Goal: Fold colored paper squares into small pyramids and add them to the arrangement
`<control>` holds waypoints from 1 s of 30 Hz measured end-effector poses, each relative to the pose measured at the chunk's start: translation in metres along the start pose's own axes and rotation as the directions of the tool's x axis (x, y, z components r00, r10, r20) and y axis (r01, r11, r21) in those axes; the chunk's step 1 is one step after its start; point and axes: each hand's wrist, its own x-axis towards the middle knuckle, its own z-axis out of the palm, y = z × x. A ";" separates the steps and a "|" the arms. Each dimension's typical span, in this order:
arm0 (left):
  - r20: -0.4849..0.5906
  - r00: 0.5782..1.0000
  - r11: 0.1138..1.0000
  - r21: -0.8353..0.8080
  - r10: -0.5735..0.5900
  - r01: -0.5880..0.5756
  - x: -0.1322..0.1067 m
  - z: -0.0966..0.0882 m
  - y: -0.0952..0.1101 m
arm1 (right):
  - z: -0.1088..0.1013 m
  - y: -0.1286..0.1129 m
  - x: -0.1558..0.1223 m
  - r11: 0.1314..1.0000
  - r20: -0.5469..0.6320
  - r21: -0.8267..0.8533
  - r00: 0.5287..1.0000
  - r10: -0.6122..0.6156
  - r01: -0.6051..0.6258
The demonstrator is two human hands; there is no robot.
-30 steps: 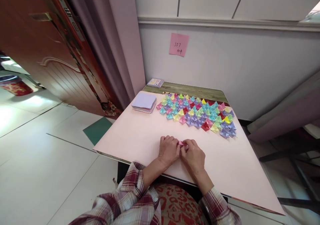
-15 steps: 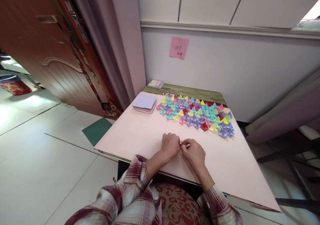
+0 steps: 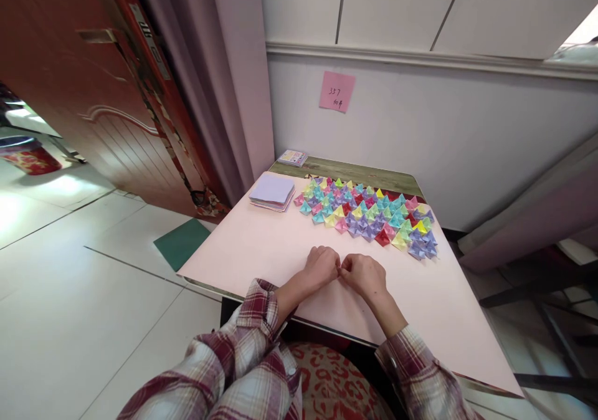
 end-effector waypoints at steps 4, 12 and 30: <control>0.002 1.000 1.000 0.001 0.006 -0.006 -0.002 0.001 0.001 | 0.004 -0.006 0.004 0.999 -0.012 -0.039 0.999 0.036 -0.037; -0.049 0.999 1.000 0.020 -0.019 0.020 -0.004 0.006 0.001 | -0.004 0.007 0.002 0.999 0.069 0.030 0.997 -0.026 0.024; -0.058 0.995 0.996 0.035 -0.080 0.082 -0.009 0.003 0.014 | 0.001 -0.013 0.000 0.988 0.018 -0.151 1.000 -0.006 0.009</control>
